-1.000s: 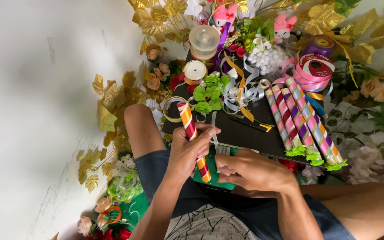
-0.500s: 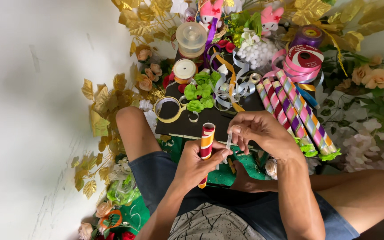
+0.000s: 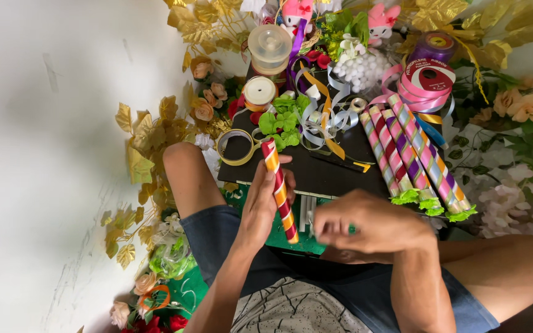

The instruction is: The person wraps a white ribbon around a red and yellow striped stick, securing it with tape. They continue wrapping the ribbon along the length of the stick, adjusting and smoothing it as they go.

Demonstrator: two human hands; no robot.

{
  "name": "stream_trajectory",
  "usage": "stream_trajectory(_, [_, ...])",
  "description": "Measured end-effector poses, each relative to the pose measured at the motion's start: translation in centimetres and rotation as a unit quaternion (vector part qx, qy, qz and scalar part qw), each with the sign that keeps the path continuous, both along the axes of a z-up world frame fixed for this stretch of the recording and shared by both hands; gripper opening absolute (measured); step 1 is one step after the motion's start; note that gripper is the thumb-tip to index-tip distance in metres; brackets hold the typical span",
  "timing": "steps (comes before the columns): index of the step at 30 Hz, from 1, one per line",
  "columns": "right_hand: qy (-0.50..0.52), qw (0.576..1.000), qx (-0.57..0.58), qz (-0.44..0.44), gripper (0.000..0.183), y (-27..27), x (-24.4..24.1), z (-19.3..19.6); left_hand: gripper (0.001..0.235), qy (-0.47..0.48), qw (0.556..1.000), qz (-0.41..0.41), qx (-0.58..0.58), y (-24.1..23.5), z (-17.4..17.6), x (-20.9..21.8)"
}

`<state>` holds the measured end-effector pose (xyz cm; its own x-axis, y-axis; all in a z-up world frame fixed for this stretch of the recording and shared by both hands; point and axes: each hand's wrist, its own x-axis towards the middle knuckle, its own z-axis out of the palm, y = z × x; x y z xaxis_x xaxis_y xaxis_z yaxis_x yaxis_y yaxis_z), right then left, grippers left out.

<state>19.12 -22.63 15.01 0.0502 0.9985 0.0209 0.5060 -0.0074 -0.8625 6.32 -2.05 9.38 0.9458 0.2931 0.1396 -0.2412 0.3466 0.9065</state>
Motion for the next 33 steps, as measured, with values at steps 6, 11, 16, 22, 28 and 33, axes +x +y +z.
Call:
stream_trajectory(6, [0.021,0.983,0.141,0.116,0.007,4.0,-4.4,0.9,0.035,-0.04,0.998,-0.039,0.002,-0.5,1.2,-0.4])
stream_trajectory(11, [-0.017,0.95,0.205,-0.234,0.018,3.9,-3.5,-0.5,0.03,-0.019,0.996,-0.031,0.078,0.0,-4.6,-0.1])
stream_trajectory(16, [0.002,0.926,0.195,-0.322,0.01,4.1,-2.4,-0.8,0.035,0.003,0.996,-0.073,0.057,-0.3,-2.7,-1.6])
stream_trajectory(22, [0.11,0.939,0.168,-0.279,0.007,4.3,-2.6,-2.0,0.038,-0.016,0.994,-0.094,0.059,0.0,-4.4,-2.3])
stream_trajectory(28, [0.248,0.932,0.181,-0.194,0.009,4.4,-3.0,-1.7,0.039,-0.002,0.991,-0.127,0.029,-0.3,-1.3,-3.8])
stream_trajectory(33, [0.28,0.92,0.156,-0.225,0.007,3.7,-4.1,-3.0,0.032,0.019,0.99,-0.142,-0.01,-0.4,-1.4,-4.7])
